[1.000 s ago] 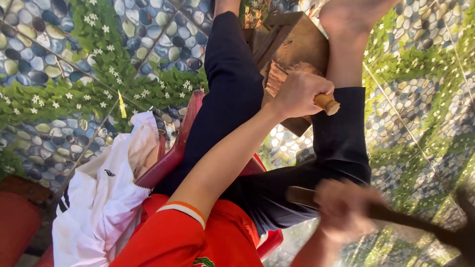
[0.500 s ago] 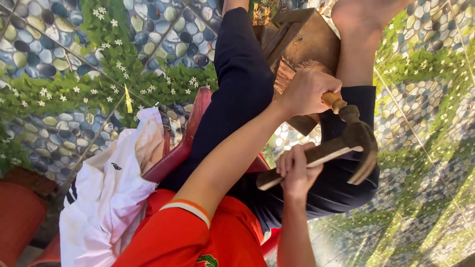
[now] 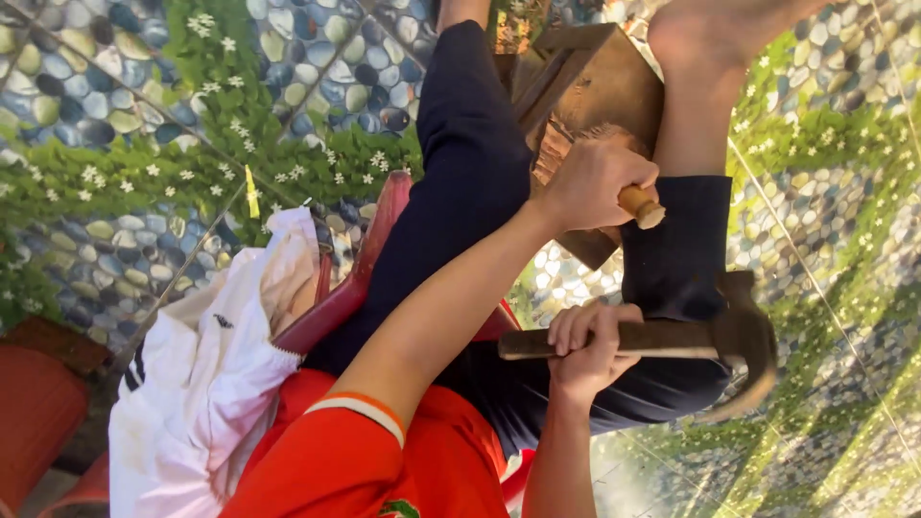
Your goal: Carving a decorative pattern into a wooden block using a hammer and a hand chisel.
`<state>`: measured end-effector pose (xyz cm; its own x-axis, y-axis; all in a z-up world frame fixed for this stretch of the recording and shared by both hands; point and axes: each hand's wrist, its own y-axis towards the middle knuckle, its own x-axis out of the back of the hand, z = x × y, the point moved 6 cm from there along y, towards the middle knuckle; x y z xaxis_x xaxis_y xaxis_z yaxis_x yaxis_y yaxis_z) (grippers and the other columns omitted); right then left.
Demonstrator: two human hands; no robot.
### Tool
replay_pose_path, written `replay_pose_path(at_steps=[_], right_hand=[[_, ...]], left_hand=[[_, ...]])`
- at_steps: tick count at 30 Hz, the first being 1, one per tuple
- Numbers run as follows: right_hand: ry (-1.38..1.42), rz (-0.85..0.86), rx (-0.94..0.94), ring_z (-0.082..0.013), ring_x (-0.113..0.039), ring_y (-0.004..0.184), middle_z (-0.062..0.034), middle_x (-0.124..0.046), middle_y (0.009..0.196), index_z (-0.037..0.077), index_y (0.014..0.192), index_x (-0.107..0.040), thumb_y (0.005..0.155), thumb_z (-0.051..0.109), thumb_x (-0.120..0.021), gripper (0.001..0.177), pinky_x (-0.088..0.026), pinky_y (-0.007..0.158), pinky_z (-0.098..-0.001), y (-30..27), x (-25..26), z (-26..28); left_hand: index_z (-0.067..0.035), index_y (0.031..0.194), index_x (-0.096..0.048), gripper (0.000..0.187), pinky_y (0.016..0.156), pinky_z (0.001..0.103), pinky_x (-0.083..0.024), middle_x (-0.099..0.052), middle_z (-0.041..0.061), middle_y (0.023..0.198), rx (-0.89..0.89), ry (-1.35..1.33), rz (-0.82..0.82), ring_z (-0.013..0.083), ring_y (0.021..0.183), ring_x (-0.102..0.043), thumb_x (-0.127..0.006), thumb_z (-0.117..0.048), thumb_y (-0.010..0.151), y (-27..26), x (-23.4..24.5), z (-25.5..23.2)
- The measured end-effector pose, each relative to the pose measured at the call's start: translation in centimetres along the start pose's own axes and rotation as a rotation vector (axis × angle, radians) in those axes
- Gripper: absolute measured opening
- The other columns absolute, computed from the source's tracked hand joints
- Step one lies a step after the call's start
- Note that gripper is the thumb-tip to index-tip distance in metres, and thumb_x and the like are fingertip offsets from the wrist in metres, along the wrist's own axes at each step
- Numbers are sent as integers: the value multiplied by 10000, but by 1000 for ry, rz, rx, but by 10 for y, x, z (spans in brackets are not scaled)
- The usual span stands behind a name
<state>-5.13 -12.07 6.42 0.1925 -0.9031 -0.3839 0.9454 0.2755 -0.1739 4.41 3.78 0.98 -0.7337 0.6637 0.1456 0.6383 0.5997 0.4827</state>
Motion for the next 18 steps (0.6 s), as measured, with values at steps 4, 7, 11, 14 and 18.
replay_pose_path(at_steps=[4,7,11,14,18], right_hand=[[-188,-81,21,-241,-281,230,-79,-234,405,44,739,-438,1014,-25,-543,302,-357,301,-350,-6,15,0],[-222,-10,-22,-226,-309,231,-75,-266,410,53,742,-421,1028,-2,-534,312,-387,296,-346,2,18,-5],[-216,31,38,-161,-357,269,-23,-293,454,114,832,-425,1086,82,-482,262,-402,325,-304,18,27,22],[-160,63,70,-147,-352,288,-12,-284,481,127,911,-431,1102,107,-471,196,-415,349,-316,28,49,38],[-185,50,72,-141,-379,296,-4,-302,488,132,883,-446,1116,110,-461,234,-417,364,-284,28,74,54]], left_hand=[[-272,583,-362,487,521,267,-381,-355,-91,485,-8,-45,39,172,476,-495,-658,-578,818,-14,-9,9],[-280,587,-406,486,592,271,-354,-385,-134,517,-27,-43,78,125,519,-494,-656,-587,868,-17,3,-3],[-287,617,-466,520,697,274,-322,-406,-154,577,-68,-47,121,103,602,-499,-634,-707,874,-23,8,-8],[-256,606,-480,396,645,313,-281,-431,-96,562,-31,-69,134,145,596,-520,-725,-407,878,-24,10,-4],[-194,550,-422,403,601,323,-341,-356,-50,461,48,-131,98,175,459,-452,-647,-175,884,16,24,-21]])
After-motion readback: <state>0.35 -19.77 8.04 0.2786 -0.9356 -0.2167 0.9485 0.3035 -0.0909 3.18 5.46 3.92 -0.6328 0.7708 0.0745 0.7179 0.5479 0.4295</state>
